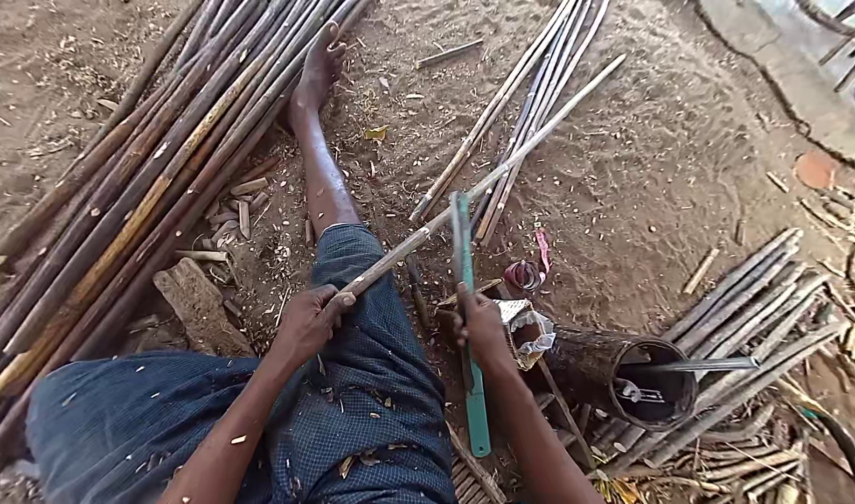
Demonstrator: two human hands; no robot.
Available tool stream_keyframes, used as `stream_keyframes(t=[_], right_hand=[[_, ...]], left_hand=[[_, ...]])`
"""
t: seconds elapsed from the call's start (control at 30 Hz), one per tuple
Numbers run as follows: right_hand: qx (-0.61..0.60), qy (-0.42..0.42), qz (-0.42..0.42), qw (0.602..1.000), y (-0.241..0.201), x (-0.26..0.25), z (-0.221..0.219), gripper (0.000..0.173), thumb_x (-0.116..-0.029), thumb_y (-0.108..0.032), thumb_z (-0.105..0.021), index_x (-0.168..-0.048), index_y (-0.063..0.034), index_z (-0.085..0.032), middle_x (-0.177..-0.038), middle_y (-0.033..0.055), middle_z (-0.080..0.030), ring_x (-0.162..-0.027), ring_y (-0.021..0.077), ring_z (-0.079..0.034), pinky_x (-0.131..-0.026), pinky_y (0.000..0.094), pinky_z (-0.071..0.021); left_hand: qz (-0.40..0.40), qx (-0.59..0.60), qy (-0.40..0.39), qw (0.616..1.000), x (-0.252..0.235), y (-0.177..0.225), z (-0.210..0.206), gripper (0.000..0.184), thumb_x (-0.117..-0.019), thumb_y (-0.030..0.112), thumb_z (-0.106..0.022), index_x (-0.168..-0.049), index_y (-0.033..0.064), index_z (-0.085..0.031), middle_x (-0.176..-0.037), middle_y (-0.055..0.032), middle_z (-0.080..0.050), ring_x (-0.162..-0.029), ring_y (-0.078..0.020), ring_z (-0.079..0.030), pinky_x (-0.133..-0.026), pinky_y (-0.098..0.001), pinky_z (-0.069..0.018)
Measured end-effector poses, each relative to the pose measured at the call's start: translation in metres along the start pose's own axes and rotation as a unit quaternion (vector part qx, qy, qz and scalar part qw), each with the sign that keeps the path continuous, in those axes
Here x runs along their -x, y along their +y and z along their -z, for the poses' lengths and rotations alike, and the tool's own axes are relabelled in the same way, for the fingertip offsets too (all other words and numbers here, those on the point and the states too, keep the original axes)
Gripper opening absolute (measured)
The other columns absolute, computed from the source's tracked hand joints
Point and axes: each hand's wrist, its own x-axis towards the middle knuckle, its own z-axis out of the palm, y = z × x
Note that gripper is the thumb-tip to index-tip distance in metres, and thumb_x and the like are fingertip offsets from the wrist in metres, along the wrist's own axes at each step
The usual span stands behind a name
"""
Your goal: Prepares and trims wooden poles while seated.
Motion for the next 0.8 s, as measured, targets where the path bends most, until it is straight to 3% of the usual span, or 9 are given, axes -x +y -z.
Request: stream_keyframes(t=[0.07,0.13,0.2,0.27,0.37,0.5,0.6,0.7,0.8], right_hand=[[0.151,-0.059,0.070,0.984,0.006,0.026,-0.012,0.054,-0.1039,-0.059,-0.047,-0.099,-0.0090,-0.065,-0.064,0.0075,-0.056,-0.051,0.0205,-0.054,-0.048,0.0419,-0.0484],[0.264,-0.090,0.121,0.953,0.005,0.040,-0.024,0.047,-0.1016,-0.057,-0.054,-0.090,-0.0135,-0.068,-0.070,0.0057,-0.061,-0.063,0.0225,-0.062,-0.059,0.0480,-0.0519],[0.229,-0.066,0.087,0.967,0.005,0.035,-0.015,0.057,-0.1016,-0.063,-0.049,-0.095,-0.0097,-0.068,-0.067,0.0104,-0.059,-0.056,0.0264,-0.058,-0.052,0.0492,-0.0492],[0.192,-0.031,0.060,0.979,0.008,0.032,-0.014,0.064,-0.1000,-0.071,-0.042,-0.093,-0.0115,-0.064,-0.060,0.0098,-0.053,-0.046,0.0246,-0.051,-0.043,0.0441,-0.0442],[0.250,-0.072,0.100,0.960,-0.005,0.039,-0.024,0.052,-0.1022,-0.060,-0.051,-0.087,-0.0122,-0.064,-0.066,0.0077,-0.056,-0.057,0.0238,-0.056,-0.052,0.0469,-0.0470],[0.202,-0.064,0.067,0.975,0.003,0.027,-0.013,0.062,-0.1005,-0.069,-0.044,-0.095,-0.0117,-0.065,-0.061,0.0097,-0.054,-0.047,0.0238,-0.052,-0.044,0.0434,-0.0454],[0.254,-0.107,0.092,0.957,-0.005,0.039,-0.025,0.050,-0.1018,-0.059,-0.052,-0.094,-0.0137,-0.069,-0.070,0.0070,-0.061,-0.061,0.0235,-0.061,-0.057,0.0487,-0.0512],[0.176,-0.027,0.042,0.983,0.008,0.023,-0.013,0.066,-0.0991,-0.073,-0.041,-0.097,-0.0118,-0.065,-0.061,0.0096,-0.053,-0.046,0.0233,-0.050,-0.043,0.0434,-0.0447],[0.267,-0.075,0.102,0.955,0.000,0.036,-0.028,0.049,-0.1030,-0.057,-0.052,-0.090,-0.0113,-0.065,-0.066,0.0070,-0.058,-0.058,0.0233,-0.058,-0.055,0.0477,-0.0498]], left_hand=[[-0.009,0.005,-0.005,1.000,-0.003,-0.001,-0.006,0.039,-0.1077,0.039,-0.049,-0.088,0.0100,-0.067,-0.064,-0.0014,-0.063,-0.048,-0.0137,-0.057,-0.048,-0.0321,-0.0507],[-0.003,0.027,-0.002,1.000,-0.003,-0.004,-0.010,0.037,-0.1071,0.035,-0.052,-0.088,0.0078,-0.068,-0.065,-0.0024,-0.064,-0.048,-0.0134,-0.056,-0.048,-0.0306,-0.0502],[-0.009,0.024,0.006,1.000,-0.005,-0.007,-0.011,0.035,-0.1058,0.036,-0.055,-0.087,0.0092,-0.068,-0.064,-0.0018,-0.063,-0.048,-0.0137,-0.056,-0.047,-0.0312,-0.0500],[-0.008,0.023,0.012,1.000,-0.004,-0.006,-0.013,0.032,-0.1043,0.034,-0.059,-0.086,0.0098,-0.068,-0.062,-0.0018,-0.063,-0.047,-0.0143,-0.056,-0.046,-0.0317,-0.0495],[0.004,0.016,0.002,1.000,-0.003,-0.004,-0.009,0.029,-0.1033,0.032,-0.061,-0.086,0.0094,-0.067,-0.061,-0.0021,-0.061,-0.047,-0.0141,-0.054,-0.047,-0.0312,-0.0478],[0.008,-0.003,0.000,1.000,-0.009,-0.003,-0.010,0.030,-0.1019,0.037,-0.062,-0.087,0.0121,-0.068,-0.061,-0.0006,-0.061,-0.047,-0.0137,-0.055,-0.048,-0.0322,-0.0484],[0.006,0.023,-0.004,1.000,-0.005,-0.005,-0.009,0.030,-0.1038,0.034,-0.059,-0.089,0.0099,-0.070,-0.061,-0.0017,-0.061,-0.046,-0.0134,-0.054,-0.046,-0.0309,-0.0478],[-0.002,0.052,-0.006,0.999,-0.009,-0.008,-0.011,0.036,-0.1069,0.035,-0.053,-0.088,0.0085,-0.068,-0.060,-0.0022,-0.061,-0.045,-0.0132,-0.053,-0.045,-0.0294,-0.0470],[0.013,0.088,0.008,0.996,-0.006,-0.006,-0.013,0.039,-0.1089,0.031,-0.048,-0.088,0.0049,-0.068,-0.059,-0.0026,-0.060,-0.042,-0.0108,-0.051,-0.042,-0.0251,-0.0457]])
